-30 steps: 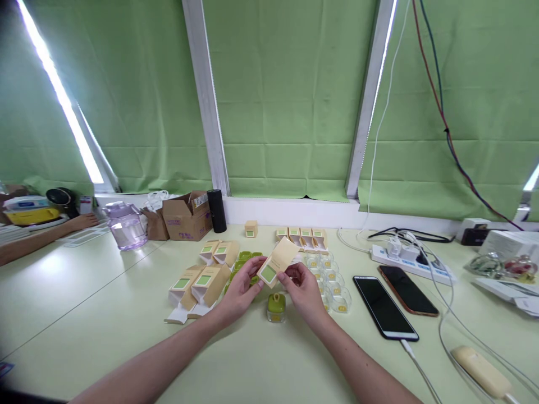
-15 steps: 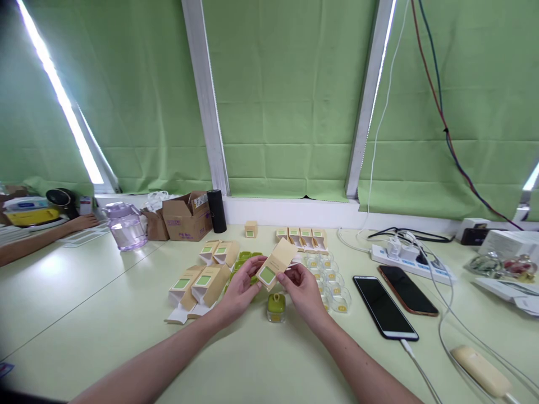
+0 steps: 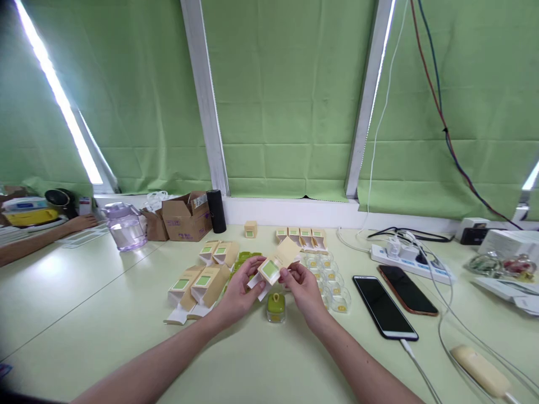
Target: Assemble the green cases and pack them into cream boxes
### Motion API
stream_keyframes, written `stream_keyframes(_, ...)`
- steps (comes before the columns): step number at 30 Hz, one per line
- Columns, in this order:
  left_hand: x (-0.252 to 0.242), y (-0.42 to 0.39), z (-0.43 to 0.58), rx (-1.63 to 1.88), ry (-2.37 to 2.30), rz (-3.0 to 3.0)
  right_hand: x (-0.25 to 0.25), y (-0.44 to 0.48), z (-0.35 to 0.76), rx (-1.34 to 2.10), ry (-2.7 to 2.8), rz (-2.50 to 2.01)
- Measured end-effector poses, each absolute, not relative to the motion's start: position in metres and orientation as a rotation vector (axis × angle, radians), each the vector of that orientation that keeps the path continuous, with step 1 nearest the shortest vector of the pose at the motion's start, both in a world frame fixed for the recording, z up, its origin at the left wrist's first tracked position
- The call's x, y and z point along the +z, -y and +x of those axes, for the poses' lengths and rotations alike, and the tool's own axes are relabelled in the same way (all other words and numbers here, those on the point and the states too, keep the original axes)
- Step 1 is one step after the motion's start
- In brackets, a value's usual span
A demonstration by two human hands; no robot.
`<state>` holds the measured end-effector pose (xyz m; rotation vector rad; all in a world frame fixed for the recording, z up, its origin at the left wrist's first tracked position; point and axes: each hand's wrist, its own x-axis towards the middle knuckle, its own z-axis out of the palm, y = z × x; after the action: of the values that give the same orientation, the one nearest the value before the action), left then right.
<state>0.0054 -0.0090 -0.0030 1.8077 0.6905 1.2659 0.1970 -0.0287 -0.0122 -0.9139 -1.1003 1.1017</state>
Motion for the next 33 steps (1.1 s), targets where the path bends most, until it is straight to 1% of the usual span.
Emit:
stream_keyframes(16,-0.011,0.008,0.002,1.25,-0.928,2.025,-0.022,0.022,0.2,1.137,1.072,-0.874)
stream_keyframes(24,-0.011,0.011,-0.004,1.324,-0.902,2.294,-0.023,0.023,0.203,1.193,1.009,-0.861)
stream_keyframes(33,-0.017,0.007,-0.001,1.44,-0.939,2.294,-0.021,0.024,0.2,1.211,1.036,-0.847)
